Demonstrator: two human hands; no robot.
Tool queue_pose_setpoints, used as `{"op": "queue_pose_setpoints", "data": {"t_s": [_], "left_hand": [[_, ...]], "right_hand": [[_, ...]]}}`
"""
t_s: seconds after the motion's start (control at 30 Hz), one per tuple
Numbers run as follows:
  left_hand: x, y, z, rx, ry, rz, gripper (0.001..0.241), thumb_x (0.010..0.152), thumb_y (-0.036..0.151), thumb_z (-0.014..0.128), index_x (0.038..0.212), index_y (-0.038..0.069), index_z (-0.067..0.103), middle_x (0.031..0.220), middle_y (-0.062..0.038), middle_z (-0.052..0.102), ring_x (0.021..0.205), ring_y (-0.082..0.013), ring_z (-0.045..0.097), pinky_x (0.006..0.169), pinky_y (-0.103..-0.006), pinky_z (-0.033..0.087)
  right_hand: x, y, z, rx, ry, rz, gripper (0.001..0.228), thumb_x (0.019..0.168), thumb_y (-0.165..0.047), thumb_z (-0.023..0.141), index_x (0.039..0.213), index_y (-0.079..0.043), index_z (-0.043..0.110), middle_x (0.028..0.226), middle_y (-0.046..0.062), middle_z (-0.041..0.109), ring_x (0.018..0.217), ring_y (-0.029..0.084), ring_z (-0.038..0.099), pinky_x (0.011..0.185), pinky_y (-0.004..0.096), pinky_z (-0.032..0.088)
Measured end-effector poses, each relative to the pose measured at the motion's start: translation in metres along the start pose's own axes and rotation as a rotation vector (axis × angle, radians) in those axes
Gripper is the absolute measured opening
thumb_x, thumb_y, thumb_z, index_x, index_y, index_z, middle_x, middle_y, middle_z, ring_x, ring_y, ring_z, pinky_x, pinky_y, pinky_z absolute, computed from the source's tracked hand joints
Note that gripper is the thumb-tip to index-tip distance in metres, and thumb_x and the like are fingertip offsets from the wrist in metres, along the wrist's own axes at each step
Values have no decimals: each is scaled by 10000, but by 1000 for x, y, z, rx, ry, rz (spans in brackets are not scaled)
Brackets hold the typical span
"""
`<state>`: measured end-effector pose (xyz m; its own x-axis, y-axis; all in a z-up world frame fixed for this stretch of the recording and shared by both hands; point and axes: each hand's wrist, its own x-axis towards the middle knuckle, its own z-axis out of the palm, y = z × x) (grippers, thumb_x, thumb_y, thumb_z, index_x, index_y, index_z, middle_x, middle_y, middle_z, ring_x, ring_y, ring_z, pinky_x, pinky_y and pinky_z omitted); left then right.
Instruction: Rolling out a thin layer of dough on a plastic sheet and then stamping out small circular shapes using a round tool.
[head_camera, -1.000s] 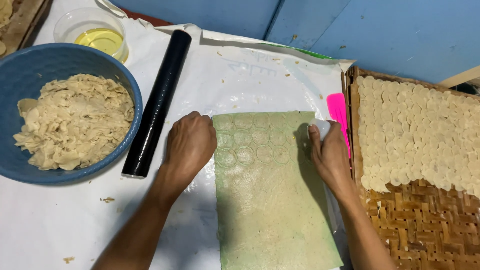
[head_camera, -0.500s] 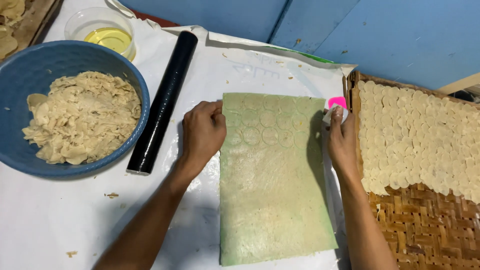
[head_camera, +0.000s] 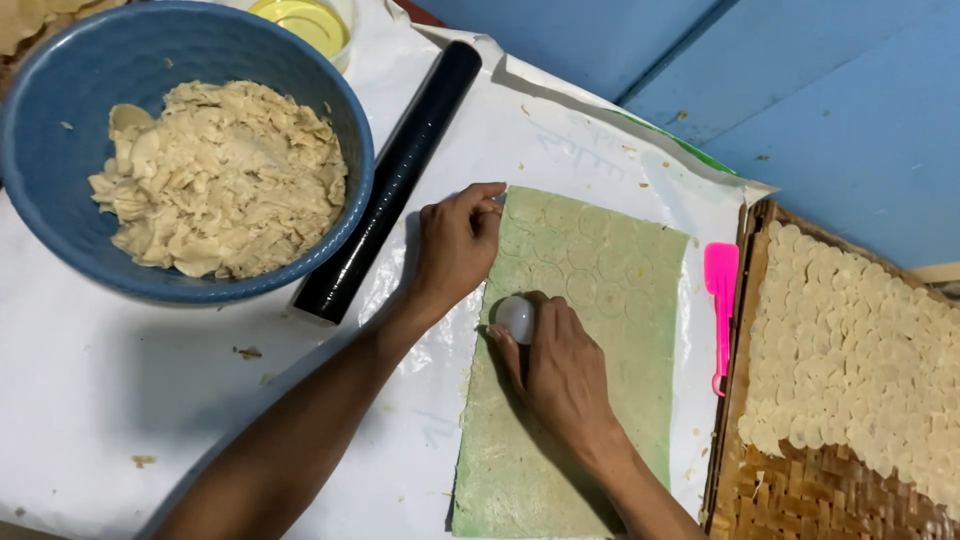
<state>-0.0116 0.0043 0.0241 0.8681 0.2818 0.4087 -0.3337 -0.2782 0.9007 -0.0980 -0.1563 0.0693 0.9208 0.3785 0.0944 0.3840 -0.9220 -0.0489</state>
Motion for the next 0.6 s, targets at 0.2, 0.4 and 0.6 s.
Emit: {"op": "queue_pose_setpoints", "data": {"t_s": [0.2, 0.4, 0.6], "left_hand": [[-1, -12, 9, -43, 2, 5, 305, 840, 8, 561, 1067, 42, 762, 765, -116, 754, 789, -355, 754, 722, -448, 598], [-1, -23, 16, -43, -19, -12, 295, 845, 25, 575, 1066, 66, 766, 775, -100, 761, 812, -350, 761, 719, -442, 612], [0, -10, 7, -47, -24, 5, 295, 849, -3, 568, 1070, 28, 762, 773, -128, 759, 804, -376, 755, 704, -450, 615]], "right_hand": [[13, -4, 12, -133, 11, -37, 616, 1018, -627, 418, 1257, -70, 525, 910, 50, 533, 847, 283, 660, 571, 448, 587], [15, -14, 21, -310, -31, 30, 618, 1062, -615, 339, 1203, -45, 532, 812, 39, 560, 717, 264, 706, 510, 449, 584], [24, 9, 10, -273, -363, -56, 617, 1046, -637, 261, 1300, -95, 412, 920, 79, 583, 843, 353, 719, 606, 563, 573]]}}
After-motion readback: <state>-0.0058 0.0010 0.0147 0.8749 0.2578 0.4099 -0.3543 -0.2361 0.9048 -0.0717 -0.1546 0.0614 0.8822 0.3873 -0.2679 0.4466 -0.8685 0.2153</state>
